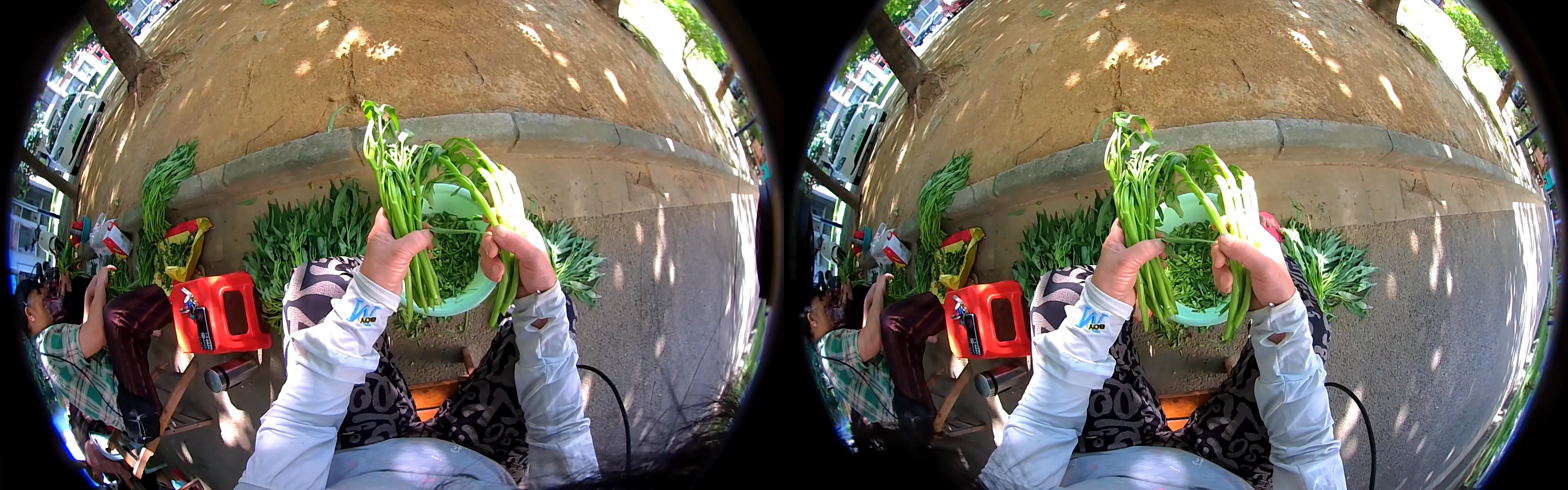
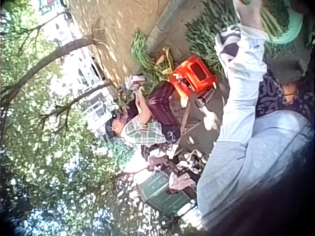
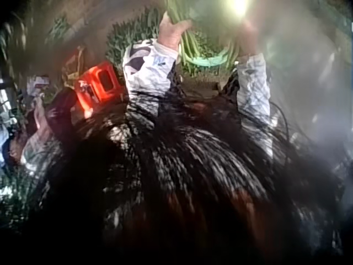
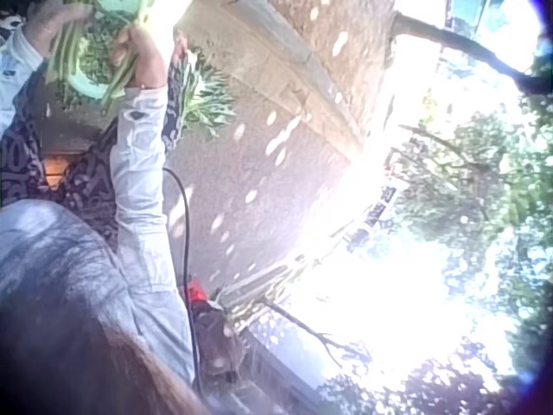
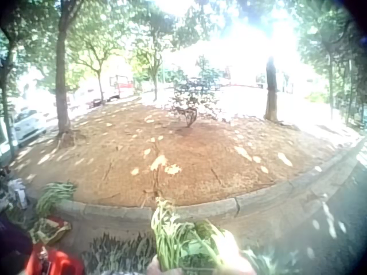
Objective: The person picks leaves off long green stems by hand and places the leaves into a green basin.
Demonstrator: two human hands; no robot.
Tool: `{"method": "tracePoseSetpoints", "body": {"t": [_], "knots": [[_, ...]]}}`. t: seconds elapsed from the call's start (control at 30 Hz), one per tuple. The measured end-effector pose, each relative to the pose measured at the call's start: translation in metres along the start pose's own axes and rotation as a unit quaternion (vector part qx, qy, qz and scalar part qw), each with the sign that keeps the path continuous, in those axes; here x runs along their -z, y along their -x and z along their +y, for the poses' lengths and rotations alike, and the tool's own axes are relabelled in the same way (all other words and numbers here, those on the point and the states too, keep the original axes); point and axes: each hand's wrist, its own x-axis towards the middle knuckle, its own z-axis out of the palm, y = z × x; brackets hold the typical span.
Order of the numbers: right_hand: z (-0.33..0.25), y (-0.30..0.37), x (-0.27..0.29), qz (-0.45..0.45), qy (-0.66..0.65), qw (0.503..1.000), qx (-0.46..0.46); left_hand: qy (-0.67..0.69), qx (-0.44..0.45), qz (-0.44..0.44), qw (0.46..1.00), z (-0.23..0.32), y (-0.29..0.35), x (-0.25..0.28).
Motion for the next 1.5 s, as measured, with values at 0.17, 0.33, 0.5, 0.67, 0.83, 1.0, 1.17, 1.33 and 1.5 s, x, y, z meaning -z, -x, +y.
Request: {"method": "tracePoseSetpoints", "body": {"t": [0.17, 0.33, 0.5, 0.67, 0.83, 1.0, 1.17, 1.33, 1.5], "knots": [[-0.001, 0.0, 0.008, -0.011, -0.093, 0.996, 0.005, -0.006, 0.017, 0.033, 0.999, 0.001, -0.002, 0.005], [0.005, -0.007, 0.013, 0.065, -0.153, 0.98, 0.114, 0.012, -0.002, 0.025, 1.0, 0.004, 0.001, -0.002], [0.013, -0.011, 0.034, -0.034, -0.231, 0.972, 0.031, 0.015, 0.023, -0.011, 1.0, 0.003, 0.002, -0.005], [0.013, -0.01, 0.009, 0.048, 0.035, 0.998, 0.036, -0.001, 0.022, -0.061, 0.998, -0.004, 0.004, -0.007], [0.019, -0.013, -0.002, 0.033, 0.158, 0.986, 0.046, -0.006, -0.005, -0.11, 0.994, -0.008, 0.006, -0.014], [0.02, -0.014, -0.009, 0.048, 0.197, 0.977, 0.062, -0.019, 0.024, -0.155, 0.988, -0.005, 0.007, -0.016], [0.016, -0.013, -0.004, 0.047, 0.15, 0.987, 0.027, -0.048, 0.019, -0.132, 0.99, 0.002, 0.009, -0.016], [0.015, -0.014, -0.002, 0.072, 0.129, 0.989, 0.015, -0.044, 0.036, -0.091, 0.994, 0.003, 0.008, -0.009], [0.011, -0.009, -0.006, 0.097, 0.083, 0.992, 0.003, -0.001, 0.046, -0.02, 0.999, 0.008, 0.006, -0.003]]}}
